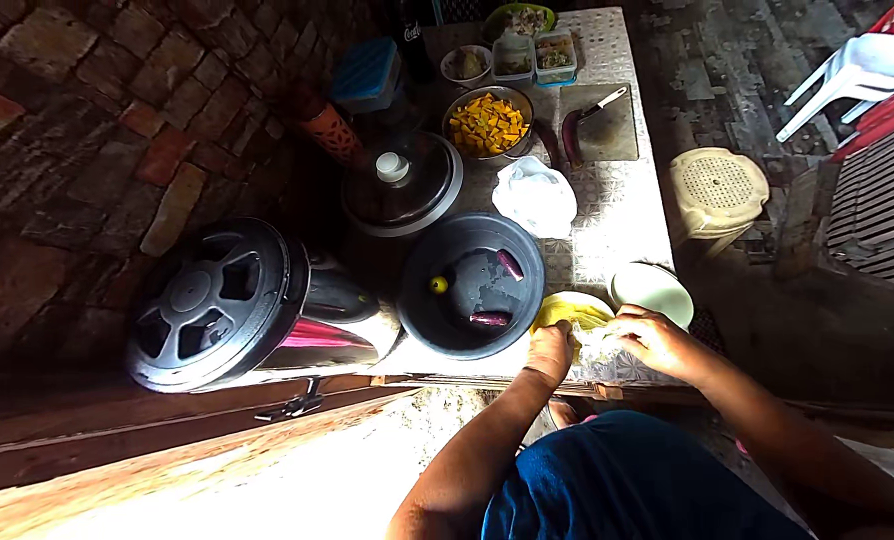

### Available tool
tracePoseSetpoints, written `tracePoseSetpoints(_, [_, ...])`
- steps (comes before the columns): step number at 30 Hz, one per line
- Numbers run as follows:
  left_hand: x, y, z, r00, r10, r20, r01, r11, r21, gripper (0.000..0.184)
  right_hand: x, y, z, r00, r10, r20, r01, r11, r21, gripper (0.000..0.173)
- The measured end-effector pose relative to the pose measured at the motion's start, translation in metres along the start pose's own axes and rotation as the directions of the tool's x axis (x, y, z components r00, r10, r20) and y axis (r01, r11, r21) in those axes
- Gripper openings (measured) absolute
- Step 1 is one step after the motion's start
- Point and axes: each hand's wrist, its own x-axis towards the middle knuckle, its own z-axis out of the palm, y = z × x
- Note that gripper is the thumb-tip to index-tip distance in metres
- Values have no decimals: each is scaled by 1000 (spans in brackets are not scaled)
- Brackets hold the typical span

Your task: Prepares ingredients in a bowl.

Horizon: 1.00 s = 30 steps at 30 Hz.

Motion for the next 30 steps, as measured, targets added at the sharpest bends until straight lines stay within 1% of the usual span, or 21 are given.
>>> tracePoseSetpoints(2, [-5, 2, -4, 998, 39, -49, -41, 998, -54, 31, 0, -9, -3, 990, 126, 57, -119, 986, -114, 41])
tracePoseSetpoints(3, [-9, 3, -7, 995, 64, -76, -70, 994, -85, 30, 0, -12, -3, 982, 176, 63, -164, 972, -171, 48])
tracePoseSetpoints(4, [-14, 5, -12, 990, 89, -108, -101, 989, -112, 30, 0, -13, -1, 980, 194, 34, -183, 962, -204, 46])
tracePoseSetpoints(6, [-22, 7, -21, 978, 126, -165, -150, 978, -142, 28, -2, -11, 6, 984, 140, -114, -161, 967, -199, 25])
tracePoseSetpoints(7, [-25, 8, -26, 971, 141, -193, -170, 975, -142, 27, -2, -10, 7, 977, 99, -191, -133, 975, -177, 19])
tracePoseSetpoints(8, [-28, 9, -29, 964, 155, -214, -185, 974, -132, 27, -1, -9, 8, 965, 58, -257, -100, 983, -156, 18])
tracePoseSetpoints(10, [-33, 8, -33, 944, 192, -270, -227, 968, -104, 27, 1, -10, 6, 945, 3, -327, -48, 990, -131, 19])
tracePoseSetpoints(14, [-44, 7, -33, 882, 231, -411, -302, 946, -118, 26, 5, -20, 1, 934, -52, -353, 6, 991, -130, 20])
tracePoseSetpoints(17, [-46, 4, -31, 789, 276, -549, -418, 896, -152, 20, 6, -30, 1, 893, -111, -435, 52, 988, -146, 21])
tracePoseSetpoints(18, [-44, 2, -31, 773, 290, -564, -439, 886, -147, 19, 6, -32, 1, 886, -128, -446, 65, 986, -154, 22])
tracePoseSetpoints(19, [-42, 0, -33, 785, 288, -549, -423, 896, -135, 20, 8, -33, 2, 891, -134, -434, 71, 985, -158, 21])
tracePoseSetpoints(20, [-40, -2, -35, 822, 267, -503, -378, 917, -130, 21, 11, -31, 4, 913, -119, -390, 61, 986, -158, 20])
tracePoseSetpoints(21, [-38, -3, -36, 865, 233, -444, -321, 938, -133, 23, 15, -29, 7, 944, -76, -322, 27, 988, -154, 18])
tracePoseSetpoints(22, [-36, -4, -35, 894, 203, -399, -277, 951, -139, 25, 18, -28, 9, 965, -27, -262, -13, 989, -148, 17])
tracePoseSetpoints(23, [-34, -4, -34, 902, 189, -388, -262, 954, -145, 24, 23, -28, 10, 970, -13, -245, -24, 989, -147, 17])
tracePoseSetpoints(25, [-32, -2, -37, 894, 183, -409, -270, 949, -165, 23, 31, -33, 5, 964, -36, -263, -8, 986, -165, 17])
tracePoseSetpoints(28, [-32, -2, -36, 916, 140, -376, -217, 961, -171, 24, 33, -37, 2, 980, 14, -200, -56, 977, -207, 19])
tracePoseSetpoints(30, [-30, -1, -40, 928, 129, -349, -196, 967, -166, 26, 36, -40, 1, 975, -13, -223, -35, 977, -212, 19])
